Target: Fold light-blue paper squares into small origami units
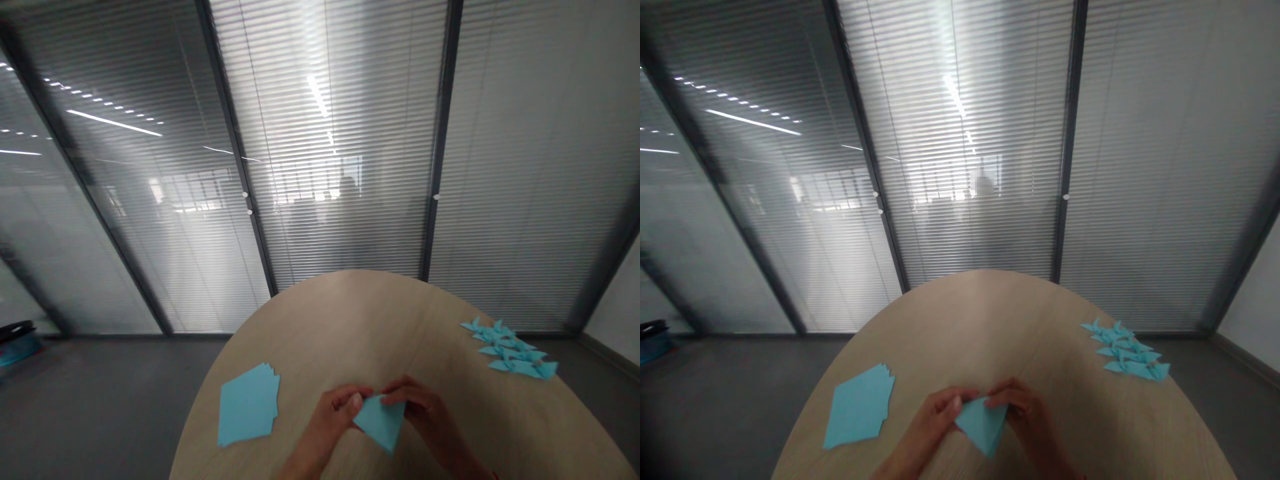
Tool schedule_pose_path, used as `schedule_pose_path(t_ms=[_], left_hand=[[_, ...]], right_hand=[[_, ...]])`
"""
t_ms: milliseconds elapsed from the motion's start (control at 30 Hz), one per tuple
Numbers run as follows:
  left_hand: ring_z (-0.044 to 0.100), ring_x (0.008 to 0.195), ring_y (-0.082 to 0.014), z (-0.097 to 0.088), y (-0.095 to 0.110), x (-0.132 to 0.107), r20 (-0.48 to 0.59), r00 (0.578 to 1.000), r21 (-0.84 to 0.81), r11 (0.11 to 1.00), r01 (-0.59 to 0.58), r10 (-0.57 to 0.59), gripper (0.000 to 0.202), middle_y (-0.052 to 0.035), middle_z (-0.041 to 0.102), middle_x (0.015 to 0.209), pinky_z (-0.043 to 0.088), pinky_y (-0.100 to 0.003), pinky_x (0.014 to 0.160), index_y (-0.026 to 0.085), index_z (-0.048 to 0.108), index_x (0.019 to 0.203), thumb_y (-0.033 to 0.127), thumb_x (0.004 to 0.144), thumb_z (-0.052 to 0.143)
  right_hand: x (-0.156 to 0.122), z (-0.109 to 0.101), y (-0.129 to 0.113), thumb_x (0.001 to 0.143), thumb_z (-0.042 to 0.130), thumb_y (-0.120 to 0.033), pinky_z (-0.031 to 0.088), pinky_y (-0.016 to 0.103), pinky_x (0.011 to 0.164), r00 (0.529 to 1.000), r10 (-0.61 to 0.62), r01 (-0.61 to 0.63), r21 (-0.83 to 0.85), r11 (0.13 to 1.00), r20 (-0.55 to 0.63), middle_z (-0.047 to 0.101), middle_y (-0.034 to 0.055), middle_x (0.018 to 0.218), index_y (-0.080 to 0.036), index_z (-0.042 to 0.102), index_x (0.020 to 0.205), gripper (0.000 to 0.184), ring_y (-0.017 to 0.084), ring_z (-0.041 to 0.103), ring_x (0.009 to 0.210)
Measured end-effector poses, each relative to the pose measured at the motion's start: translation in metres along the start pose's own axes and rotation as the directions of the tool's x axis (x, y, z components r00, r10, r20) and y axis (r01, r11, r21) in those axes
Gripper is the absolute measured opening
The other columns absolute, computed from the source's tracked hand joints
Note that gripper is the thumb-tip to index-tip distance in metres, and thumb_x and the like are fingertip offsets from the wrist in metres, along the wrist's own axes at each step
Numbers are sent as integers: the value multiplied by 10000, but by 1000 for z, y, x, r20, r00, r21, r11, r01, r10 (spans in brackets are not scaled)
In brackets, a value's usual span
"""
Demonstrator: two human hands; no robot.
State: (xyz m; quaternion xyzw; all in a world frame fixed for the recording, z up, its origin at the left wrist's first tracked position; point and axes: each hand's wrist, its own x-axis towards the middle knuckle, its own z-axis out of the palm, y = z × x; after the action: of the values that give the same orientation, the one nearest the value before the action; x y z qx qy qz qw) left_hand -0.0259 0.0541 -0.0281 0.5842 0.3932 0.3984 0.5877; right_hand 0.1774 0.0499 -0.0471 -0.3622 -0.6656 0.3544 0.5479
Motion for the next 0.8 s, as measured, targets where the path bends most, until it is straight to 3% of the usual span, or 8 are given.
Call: schedule_pose_path(t_ms=[167,267,333,433,567,800], left_hand=[[660,883,-280,4,4,1,-148,989,177,984,3,23,288,-98,744,900,490,-354,806,171,756,872,382,675,764],[667,875,-270,8,8,-3,-231,969,287,958,-21,91,234,-78,747,900,492,-336,806,198,754,912,307,705,739],[670,849,-259,11,11,-7,-243,958,366,929,-54,151,238,-63,748,874,491,-330,807,220,748,951,285,724,725],[666,868,-253,16,11,-11,-201,953,452,884,-115,227,223,-60,745,922,488,-326,823,246,742,974,294,759,701],[661,877,-256,17,12,-13,-120,946,534,823,-195,302,183,-69,744,921,488,-332,816,256,748,950,324,797,675],[642,795,-217,15,17,-11,-24,911,577,749,-324,412,154,-61,734,817,494,-296,730,246,761,853,339,839,639]], right_hand=[[-5,-3,-6,907,501,-396,555,293,692,996,-74,77,-63,995,49,725,77,913,-275,762,862,291,211,690,831],[-11,-5,-2,947,392,-417,548,360,822,989,-143,148,-198,969,36,727,80,990,-265,718,1030,369,234,677,942],[-14,-3,2,944,414,-421,540,386,866,989,-149,132,-333,933,-24,723,68,1040,-273,686,1092,344,242,664,986],[-15,4,6,878,577,-424,508,417,930,983,-185,169,-496,852,17,725,43,1031,-297,681,1066,250,253,646,1021],[-12,9,6,934,529,-323,457,433,993,953,-245,304,-528,793,180,730,-4,908,-316,671,1000,157,193,675,884],[-11,6,2,948,505,-293,455,419,986,947,-269,322,-534,782,178,723,2,857,-280,667,966,163,182,668,852]])
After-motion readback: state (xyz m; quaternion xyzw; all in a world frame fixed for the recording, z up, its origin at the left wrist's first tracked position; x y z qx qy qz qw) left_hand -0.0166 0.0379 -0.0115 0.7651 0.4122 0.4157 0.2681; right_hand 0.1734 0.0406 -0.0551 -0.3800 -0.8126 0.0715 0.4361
